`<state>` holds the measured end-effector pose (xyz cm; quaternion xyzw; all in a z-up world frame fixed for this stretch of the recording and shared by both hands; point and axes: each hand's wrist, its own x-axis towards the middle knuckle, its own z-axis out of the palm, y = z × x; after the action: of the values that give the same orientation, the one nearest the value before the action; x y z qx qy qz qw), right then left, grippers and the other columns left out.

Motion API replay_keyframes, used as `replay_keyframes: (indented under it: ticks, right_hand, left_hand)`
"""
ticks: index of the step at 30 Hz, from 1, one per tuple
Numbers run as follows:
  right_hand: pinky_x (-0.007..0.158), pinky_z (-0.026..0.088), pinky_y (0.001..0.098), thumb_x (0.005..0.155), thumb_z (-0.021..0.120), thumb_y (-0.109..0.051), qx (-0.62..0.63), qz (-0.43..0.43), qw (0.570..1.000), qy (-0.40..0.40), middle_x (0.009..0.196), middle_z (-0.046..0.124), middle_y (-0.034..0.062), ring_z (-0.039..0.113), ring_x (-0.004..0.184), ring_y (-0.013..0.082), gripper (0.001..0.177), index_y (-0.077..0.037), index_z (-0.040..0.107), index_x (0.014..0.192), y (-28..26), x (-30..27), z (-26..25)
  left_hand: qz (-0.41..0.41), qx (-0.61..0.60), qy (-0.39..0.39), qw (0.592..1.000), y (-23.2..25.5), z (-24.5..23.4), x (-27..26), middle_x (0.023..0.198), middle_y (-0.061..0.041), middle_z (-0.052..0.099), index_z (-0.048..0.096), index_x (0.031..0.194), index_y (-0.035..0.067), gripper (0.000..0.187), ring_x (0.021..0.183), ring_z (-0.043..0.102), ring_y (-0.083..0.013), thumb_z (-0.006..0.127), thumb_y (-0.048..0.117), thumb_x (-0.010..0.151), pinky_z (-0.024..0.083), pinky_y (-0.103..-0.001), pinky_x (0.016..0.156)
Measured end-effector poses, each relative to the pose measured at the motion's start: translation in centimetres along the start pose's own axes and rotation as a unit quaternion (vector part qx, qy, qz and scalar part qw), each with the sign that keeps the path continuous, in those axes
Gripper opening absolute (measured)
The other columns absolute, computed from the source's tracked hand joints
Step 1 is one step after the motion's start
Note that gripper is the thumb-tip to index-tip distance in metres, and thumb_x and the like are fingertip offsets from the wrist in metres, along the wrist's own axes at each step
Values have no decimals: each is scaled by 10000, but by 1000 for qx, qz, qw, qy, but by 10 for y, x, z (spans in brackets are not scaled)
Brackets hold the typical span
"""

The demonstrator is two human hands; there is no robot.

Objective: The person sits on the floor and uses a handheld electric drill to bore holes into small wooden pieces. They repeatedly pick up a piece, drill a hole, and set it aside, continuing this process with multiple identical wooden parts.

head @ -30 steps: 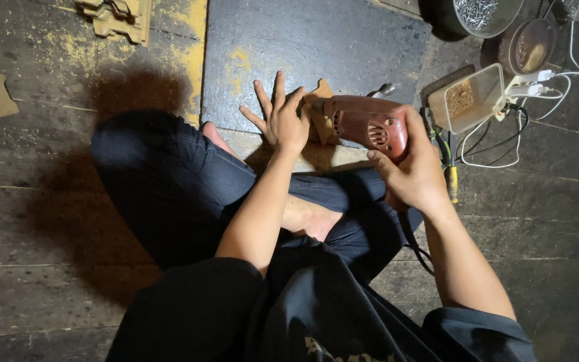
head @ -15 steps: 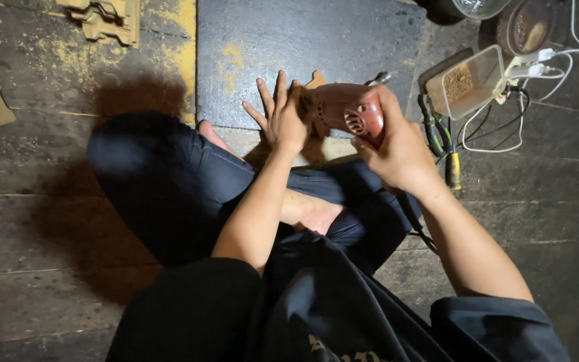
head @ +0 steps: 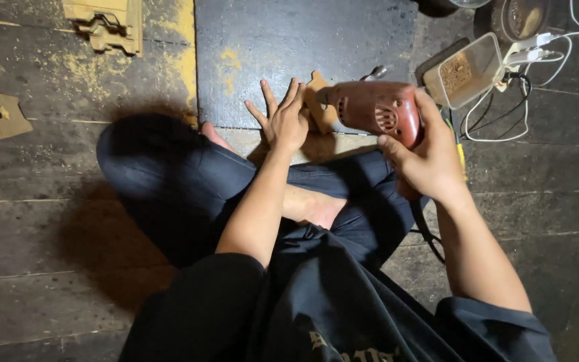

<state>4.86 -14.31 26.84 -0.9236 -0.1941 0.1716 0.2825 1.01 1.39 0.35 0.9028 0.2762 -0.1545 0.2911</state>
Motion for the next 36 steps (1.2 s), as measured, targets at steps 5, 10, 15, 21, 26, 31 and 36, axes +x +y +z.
replay_keyframes:
  ticks: [5,10,15,21,26,31,36]
  right_hand:
    - [1061,417,626,841,842,-138,34,-1,999,14,1351,550,393,536,1238,579,786,44,451,1498,26,-7,11]
    - [1039,439,624,843,833,-142,38,19,999,1,1331,558,382,561,1213,564,792,14,439,1513,35,-10,13]
    - [1011,450,631,841,827,-173,20,39,999,-19,1286,586,376,579,1180,566,811,-21,425,1529,33,-8,14]
    - [982,462,638,840,822,-203,0,59,998,-34,1241,614,371,596,1147,568,830,-56,410,1545,26,-6,13]
    - [961,471,643,838,818,-226,-17,76,996,-44,1208,634,367,610,1122,570,844,-82,400,1557,18,-7,11]
    - [940,480,648,837,814,-249,-33,92,993,-59,1175,655,363,623,1097,572,858,-108,389,1569,-3,-7,12]
    - [1014,442,652,838,766,-296,-71,124,983,-115,1194,656,341,584,1149,591,845,-257,340,1568,-24,1,14]
  left_hand:
    - [5,-4,11,1000,2,0,-3,1693,252,103,269,1612,403,595,1554,-172,-349,440,411,1042,-182,-759,1148]
    - [10,2,20,1000,4,-3,-5,1690,249,124,308,1604,393,621,1555,-149,-367,486,400,1010,-164,-766,1153]
    - [16,-2,40,999,3,-3,-7,1693,229,144,346,1592,383,621,1563,-123,-364,508,390,992,-140,-768,1160]
    - [13,-23,39,999,4,-6,-8,1695,224,146,359,1586,384,641,1565,-129,-360,525,374,966,-149,-764,1158]
    - [4,-22,40,999,7,-7,-8,1687,241,163,360,1581,400,652,1566,-124,-354,537,411,954,-148,-764,1159]
    - [-2,-42,50,998,7,-7,-8,1684,226,200,397,1569,392,618,1576,-99,-338,541,467,973,-137,-749,1165]
    - [-5,-33,18,999,8,-10,-8,1691,246,144,333,1588,405,651,1567,-133,-344,560,437,979,-141,-754,1166]
